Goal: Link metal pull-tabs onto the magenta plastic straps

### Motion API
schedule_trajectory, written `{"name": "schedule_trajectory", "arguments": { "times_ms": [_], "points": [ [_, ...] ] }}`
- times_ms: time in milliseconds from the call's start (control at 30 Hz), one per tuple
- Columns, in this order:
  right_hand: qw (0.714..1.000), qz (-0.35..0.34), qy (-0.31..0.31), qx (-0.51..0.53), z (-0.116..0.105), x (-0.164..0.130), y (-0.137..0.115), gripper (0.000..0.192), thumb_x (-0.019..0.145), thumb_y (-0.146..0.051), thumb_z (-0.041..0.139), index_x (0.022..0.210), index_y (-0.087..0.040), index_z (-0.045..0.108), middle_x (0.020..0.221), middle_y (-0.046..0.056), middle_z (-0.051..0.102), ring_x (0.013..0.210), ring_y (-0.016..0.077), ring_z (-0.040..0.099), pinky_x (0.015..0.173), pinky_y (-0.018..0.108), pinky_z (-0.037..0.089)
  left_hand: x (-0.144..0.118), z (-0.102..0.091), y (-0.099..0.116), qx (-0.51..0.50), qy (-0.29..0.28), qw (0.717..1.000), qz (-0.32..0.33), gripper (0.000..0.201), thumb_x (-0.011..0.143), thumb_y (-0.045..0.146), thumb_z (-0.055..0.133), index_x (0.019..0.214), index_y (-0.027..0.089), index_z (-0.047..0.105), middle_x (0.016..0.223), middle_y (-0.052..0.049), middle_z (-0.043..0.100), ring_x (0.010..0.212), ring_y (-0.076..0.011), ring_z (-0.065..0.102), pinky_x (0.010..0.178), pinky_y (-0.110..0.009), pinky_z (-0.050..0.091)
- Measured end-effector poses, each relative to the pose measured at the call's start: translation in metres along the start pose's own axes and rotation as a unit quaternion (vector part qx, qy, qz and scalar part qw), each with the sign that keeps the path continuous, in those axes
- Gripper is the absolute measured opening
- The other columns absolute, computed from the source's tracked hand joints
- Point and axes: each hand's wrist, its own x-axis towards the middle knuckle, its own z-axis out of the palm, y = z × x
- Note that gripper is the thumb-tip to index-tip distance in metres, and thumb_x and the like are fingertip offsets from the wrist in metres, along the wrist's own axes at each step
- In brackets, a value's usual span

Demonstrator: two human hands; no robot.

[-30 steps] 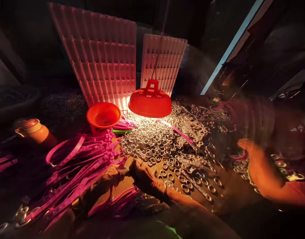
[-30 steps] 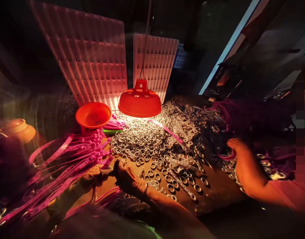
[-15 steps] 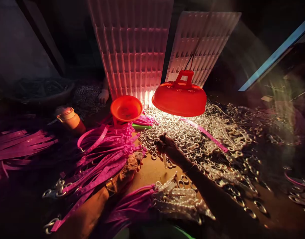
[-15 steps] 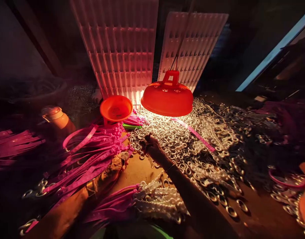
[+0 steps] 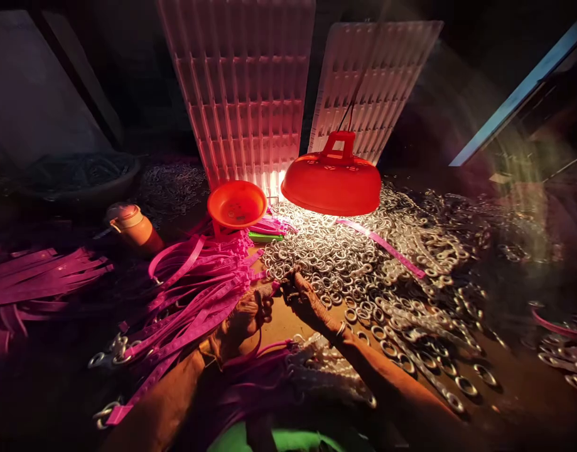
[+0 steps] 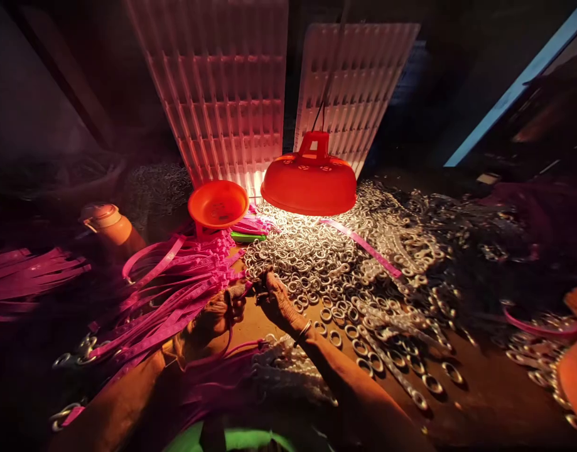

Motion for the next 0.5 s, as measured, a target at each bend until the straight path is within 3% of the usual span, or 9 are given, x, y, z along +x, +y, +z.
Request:
{"name": "schedule_trajectory", "arguments": {
  "times_ms": [200,367,500],
  "points": [
    [1.000,0.015,0.005,0.028,0.007,-0.007,0.002,0.006,0.079,-0.024,0.038,0.079,-0.019,0.042,0.076,0.003,0.049,0.067,0.0137,0.041,0.062,0.027,0.039,-0.009,0.009,0.001,0.030,0.014,0.999,0.007,0.036,0.070,0.049,0.065,0.073,0.020,0.043,0.044,0.009,0.023,0.039,-0.0053,0.014,0.042,-0.025,0.006],
    [0.995,0.062,-0.036,0.073,0.006,-0.004,-0.004,0.016,0.082,-0.032,0.038,0.073,-0.019,0.041,0.067,-0.002,0.043,0.059,0.0106,0.038,0.053,0.023,0.037,-0.007,-0.002,-0.006,0.111,-0.008,0.994,0.005,0.045,0.065,0.060,0.066,0.071,0.019,0.051,0.041,0.009,0.027,0.037,-0.0044,0.017,0.040,-0.025,0.007],
    [0.979,0.104,-0.105,0.140,0.004,0.004,-0.013,0.012,0.077,-0.028,0.042,0.070,-0.019,0.038,0.061,-0.004,0.042,0.053,0.0085,0.038,0.049,0.021,0.035,-0.004,-0.012,-0.006,0.145,-0.016,0.989,-0.017,0.040,0.072,0.055,0.062,0.070,0.016,0.057,0.037,0.009,0.026,0.033,-0.0028,0.018,0.038,-0.025,0.007]
  ]
}}
